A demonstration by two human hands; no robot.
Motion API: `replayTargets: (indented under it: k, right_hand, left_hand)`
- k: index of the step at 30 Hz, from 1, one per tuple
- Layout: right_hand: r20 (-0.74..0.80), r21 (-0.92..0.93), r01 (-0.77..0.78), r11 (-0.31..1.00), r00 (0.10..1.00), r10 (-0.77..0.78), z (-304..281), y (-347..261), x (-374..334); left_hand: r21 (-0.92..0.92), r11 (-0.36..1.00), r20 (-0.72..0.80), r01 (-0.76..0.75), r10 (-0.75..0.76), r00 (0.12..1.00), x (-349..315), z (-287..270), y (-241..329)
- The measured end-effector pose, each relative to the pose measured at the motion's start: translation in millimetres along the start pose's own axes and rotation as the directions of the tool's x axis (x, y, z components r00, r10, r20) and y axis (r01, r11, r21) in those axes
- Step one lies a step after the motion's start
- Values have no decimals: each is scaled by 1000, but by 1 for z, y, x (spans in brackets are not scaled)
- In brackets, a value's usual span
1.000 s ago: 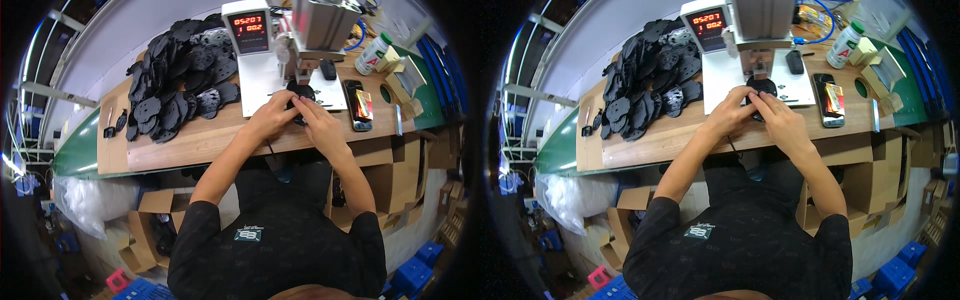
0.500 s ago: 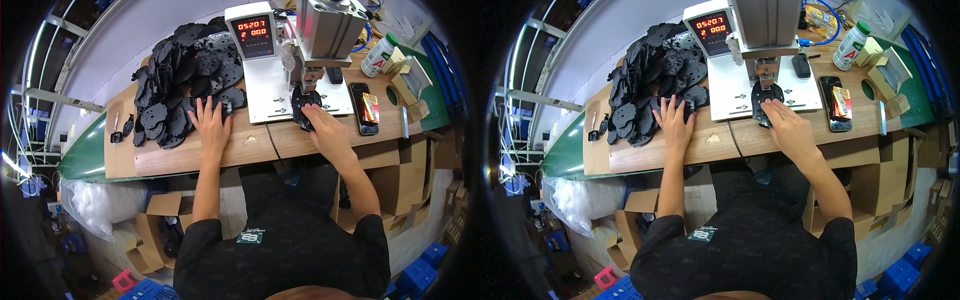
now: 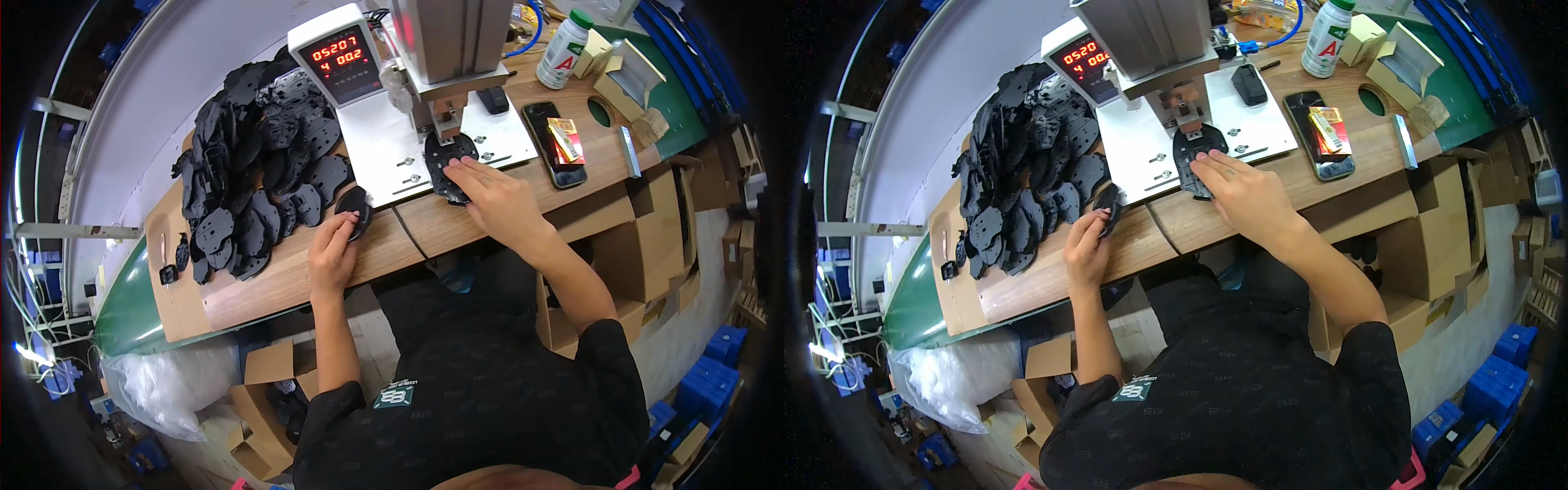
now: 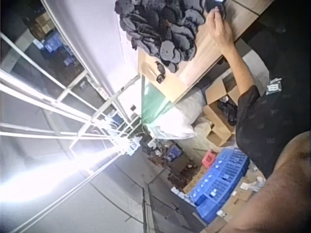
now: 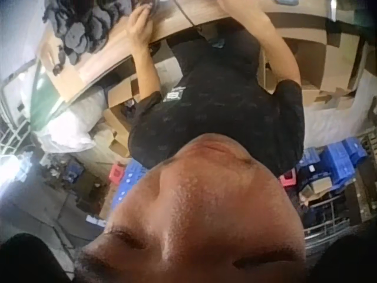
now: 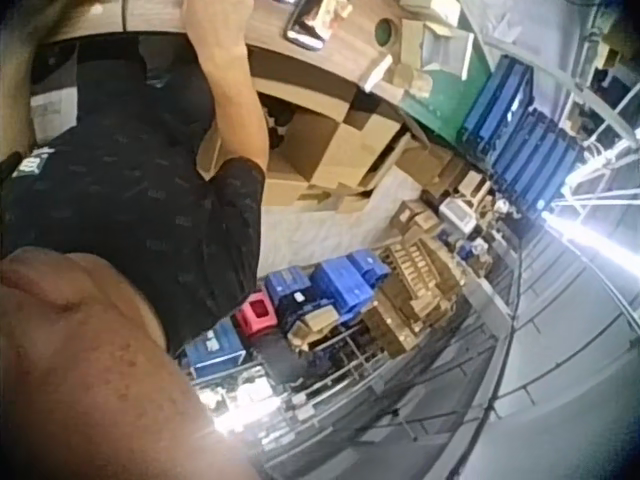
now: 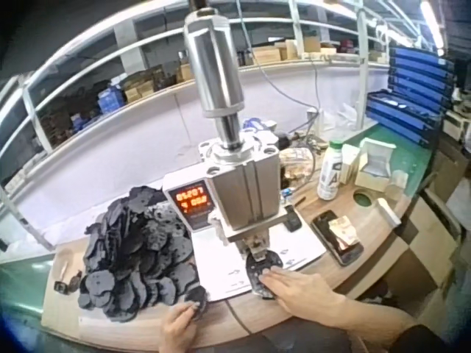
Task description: Operating a pneumatic press machine to process or assemble plastic components for computer mice.
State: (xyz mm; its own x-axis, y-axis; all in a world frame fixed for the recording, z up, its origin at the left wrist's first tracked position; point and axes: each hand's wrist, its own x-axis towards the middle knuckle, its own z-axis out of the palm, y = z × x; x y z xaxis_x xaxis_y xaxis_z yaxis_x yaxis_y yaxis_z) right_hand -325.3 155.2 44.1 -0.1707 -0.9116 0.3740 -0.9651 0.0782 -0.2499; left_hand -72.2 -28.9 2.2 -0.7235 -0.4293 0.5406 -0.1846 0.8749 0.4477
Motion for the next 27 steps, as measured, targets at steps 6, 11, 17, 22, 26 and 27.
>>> replayTargets:
  k: [6,11,17,22,26,27]
  right_hand:
    - [1,-1,10,1000,1000,-10,-1,1,0]
    - [4,11,2,1000,1000,-2,-4,-1,1]
    - [-11,20,8,1000,1000,-8,-3,0,1]
    - [-32,7,15,1000,999,-15,0,-2,2]
    - [14,131,-74,989,997,73,-18,7,8]
    - [14,131,-78,988,997,77,-30,9,9]
  left_hand:
    - [-2,994,-87,105,-105,991,-12,5,-2]
    - [-9,995,-95,97,-97,991,-14,6,1]
    - [-25,988,-102,155,-156,982,-10,7,9]
    - [-34,997,-149,67,-71,986,-10,3,5]
    - [-22,973,-130,-231,226,965,28,12,30]
    - [-46,946,-73,-321,318,945,42,14,36]
